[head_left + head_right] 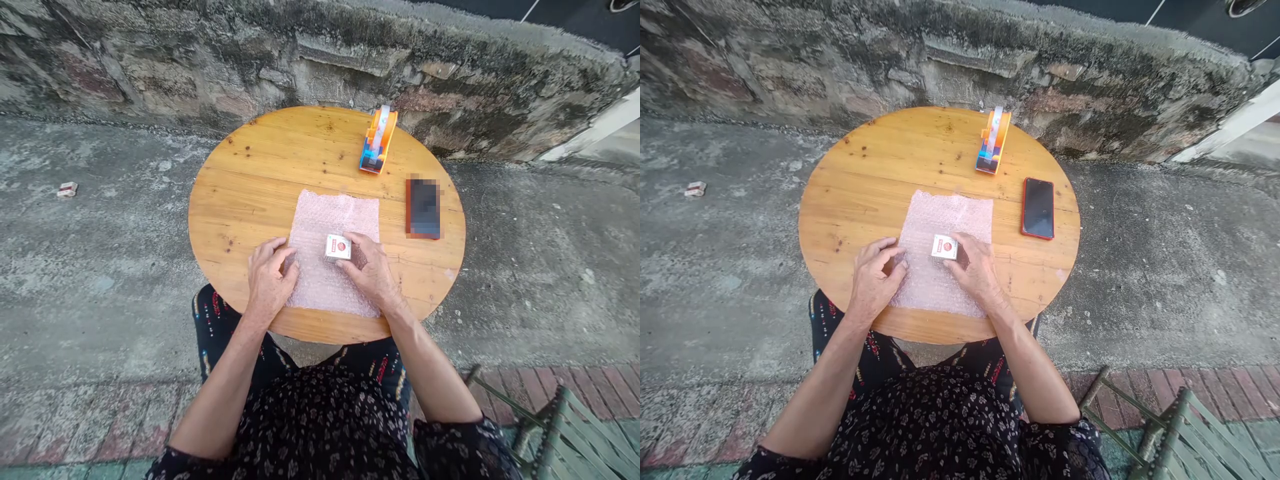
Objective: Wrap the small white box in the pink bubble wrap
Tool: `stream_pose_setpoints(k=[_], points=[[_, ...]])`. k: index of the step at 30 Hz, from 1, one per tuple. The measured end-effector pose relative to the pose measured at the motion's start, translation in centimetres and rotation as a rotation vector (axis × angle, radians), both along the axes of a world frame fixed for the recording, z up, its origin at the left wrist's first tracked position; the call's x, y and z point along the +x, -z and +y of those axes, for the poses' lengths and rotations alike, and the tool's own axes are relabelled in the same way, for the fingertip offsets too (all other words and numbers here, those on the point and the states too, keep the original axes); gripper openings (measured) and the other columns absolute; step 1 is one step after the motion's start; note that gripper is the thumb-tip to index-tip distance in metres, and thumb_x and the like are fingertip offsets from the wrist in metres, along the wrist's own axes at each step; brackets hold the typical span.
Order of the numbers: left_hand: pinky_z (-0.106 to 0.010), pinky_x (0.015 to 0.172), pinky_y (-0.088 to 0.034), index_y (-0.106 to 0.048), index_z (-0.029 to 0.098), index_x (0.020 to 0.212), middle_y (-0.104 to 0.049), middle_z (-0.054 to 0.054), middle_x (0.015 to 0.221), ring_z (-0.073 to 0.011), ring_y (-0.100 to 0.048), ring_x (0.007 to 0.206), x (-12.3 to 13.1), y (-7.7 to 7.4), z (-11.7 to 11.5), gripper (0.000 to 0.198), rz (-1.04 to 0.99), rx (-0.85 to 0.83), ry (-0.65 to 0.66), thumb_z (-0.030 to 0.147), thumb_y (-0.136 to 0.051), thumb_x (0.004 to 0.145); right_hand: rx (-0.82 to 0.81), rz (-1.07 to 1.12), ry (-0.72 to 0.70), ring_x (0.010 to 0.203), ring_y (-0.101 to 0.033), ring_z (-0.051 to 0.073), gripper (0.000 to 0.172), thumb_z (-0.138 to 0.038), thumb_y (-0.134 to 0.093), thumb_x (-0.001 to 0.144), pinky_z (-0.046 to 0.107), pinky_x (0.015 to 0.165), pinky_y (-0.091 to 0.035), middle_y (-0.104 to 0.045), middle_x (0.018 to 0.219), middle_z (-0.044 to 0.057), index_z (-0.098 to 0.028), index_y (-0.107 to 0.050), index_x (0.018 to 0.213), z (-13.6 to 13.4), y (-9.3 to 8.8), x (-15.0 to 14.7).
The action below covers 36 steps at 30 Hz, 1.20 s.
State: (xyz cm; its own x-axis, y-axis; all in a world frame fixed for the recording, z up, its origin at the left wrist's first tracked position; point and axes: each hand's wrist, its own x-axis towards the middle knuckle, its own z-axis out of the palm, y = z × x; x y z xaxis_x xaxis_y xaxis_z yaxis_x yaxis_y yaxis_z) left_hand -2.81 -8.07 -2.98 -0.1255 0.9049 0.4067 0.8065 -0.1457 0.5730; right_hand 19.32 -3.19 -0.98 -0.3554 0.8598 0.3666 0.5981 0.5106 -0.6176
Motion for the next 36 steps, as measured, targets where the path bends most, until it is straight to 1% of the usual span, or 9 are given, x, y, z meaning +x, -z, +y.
stream_pose_setpoints(k=[4, 10, 15, 18, 22, 26, 31, 34, 36], points=[[-0.047, 0.103, -0.041, -0.071, 0.02, 0.101, -0.064, -0.008, 0.123, -0.0279, -0.056, 0.117, -0.1, 0.1, 0.1, 0.023, -0.003, 0.013, -0.002, 0.017, -0.063, 0.08, 0.036, 0.02, 0.01, 0.126, -0.054, 0.029, 0.049, -0.034, -0.07, 0.083, 0.052, 0.104, -0.041, -0.06, 0.134, 0.01, -0.027, -0.055, 0.129, -0.3, -0.4, 0.6], [-0.048, 0.102, -0.042, -0.071, 0.02, 0.102, -0.064, -0.008, 0.123, -0.028, -0.056, 0.117, -0.1, 0.2, 0.0, 0.023, -0.034, 0.017, -0.002, 0.018, -0.062, 0.08, 0.102, 0.137, 0.161, 0.109, -0.064, 0.025, 0.021, -0.029, -0.064, 0.089, 0.048, 0.096, -0.048, -0.068, 0.113, 0.008, -0.026, -0.065, 0.11, -3.3, -1.1, 3.2], [-0.047, 0.104, -0.042, -0.071, 0.019, 0.102, -0.064, -0.009, 0.122, -0.0273, -0.057, 0.116, -0.2, 0.3, 0.0, 0.024, -0.075, 0.041, 0.006, 0.02, -0.061, 0.081, 0.065, -0.052, 0.017, 0.104, -0.063, 0.024, 0.015, -0.024, -0.065, 0.089, 0.045, 0.091, -0.048, -0.069, 0.11, 0.006, -0.025, -0.068, 0.103, -7.7, -0.8, 4.4], [-0.047, 0.104, -0.042, -0.072, 0.019, 0.102, -0.064, -0.01, 0.122, -0.0267, -0.058, 0.116, -0.2, 0.4, 0.0, 0.024, -0.105, 0.047, 0.004, 0.022, -0.061, 0.081, 0.099, -0.197, -0.06, 0.104, -0.062, 0.024, 0.016, -0.023, -0.066, 0.088, 0.044, 0.088, -0.046, -0.069, 0.113, 0.007, -0.023, -0.068, 0.104, -9.3, -0.4, 4.1], [-0.047, 0.104, -0.043, -0.072, 0.02, 0.102, -0.064, -0.009, 0.121, -0.0263, -0.058, 0.116, -0.2, 0.5, -0.1, 0.023, -0.13, 0.057, -0.007, 0.022, -0.06, 0.082, 0.153, -0.307, -0.078, 0.103, -0.061, 0.024, 0.011, -0.021, -0.063, 0.09, 0.043, 0.087, -0.044, -0.069, 0.112, 0.007, -0.021, -0.067, 0.1, -9.4, 0.0, 3.5], [-0.048, 0.104, -0.043, -0.072, 0.018, 0.101, -0.065, -0.011, 0.119, -0.0269, -0.059, 0.116, -0.1, 0.3, -0.3, 0.023, -0.13, 0.067, -0.011, 0.021, -0.06, 0.082, 0.201, -0.304, -0.068, 0.099, -0.061, 0.022, 0.011, -0.016, -0.057, 0.093, 0.041, 0.086, -0.042, -0.071, 0.11, 0.006, -0.02, -0.067, 0.094, -8.9, 0.2, 3.0], [-0.048, 0.106, -0.042, -0.072, 0.019, 0.099, -0.064, -0.01, 0.12, -0.0264, -0.059, 0.116, -0.1, 0.1, -0.4, 0.021, -0.142, 0.067, -0.024, 0.022, -0.059, 0.083, 0.138, -0.282, -0.046, 0.099, -0.06, 0.022, 0.013, -0.015, -0.053, 0.094, 0.041, 0.087, -0.042, -0.071, 0.11, 0.006, -0.019, -0.065, 0.091, -9.1, -0.1, 2.6], [-0.046, 0.105, -0.044, -0.072, 0.019, 0.099, -0.064, -0.01, 0.12, -0.0258, -0.059, 0.115, -0.1, 0.1, -0.4, 0.02, -0.166, 0.067, -0.027, 0.022, -0.058, 0.083, 0.107, -0.307, -0.053, 0.104, -0.059, 0.024, 0.006, -0.022, -0.06, 0.092, 0.042, 0.088, -0.041, -0.068, 0.117, 0.007, -0.02, -0.066, 0.093, -9.4, -0.2, 2.7], [-0.046, 0.104, -0.044, -0.071, 0.019, 0.099, -0.064, -0.01, 0.12, -0.0256, -0.059, 0.115, -0.1, 0.2, -0.4, 0.021, -0.172, 0.068, -0.02, 0.022, -0.058, 0.084, 0.113, -0.321, -0.047, 0.107, -0.058, 0.025, 0.009, -0.025, -0.064, 0.09, 0.043, 0.089, -0.041, -0.067, 0.12, 0.007, -0.02, -0.066, 0.097, -9.6, -0.1, 2.7]])
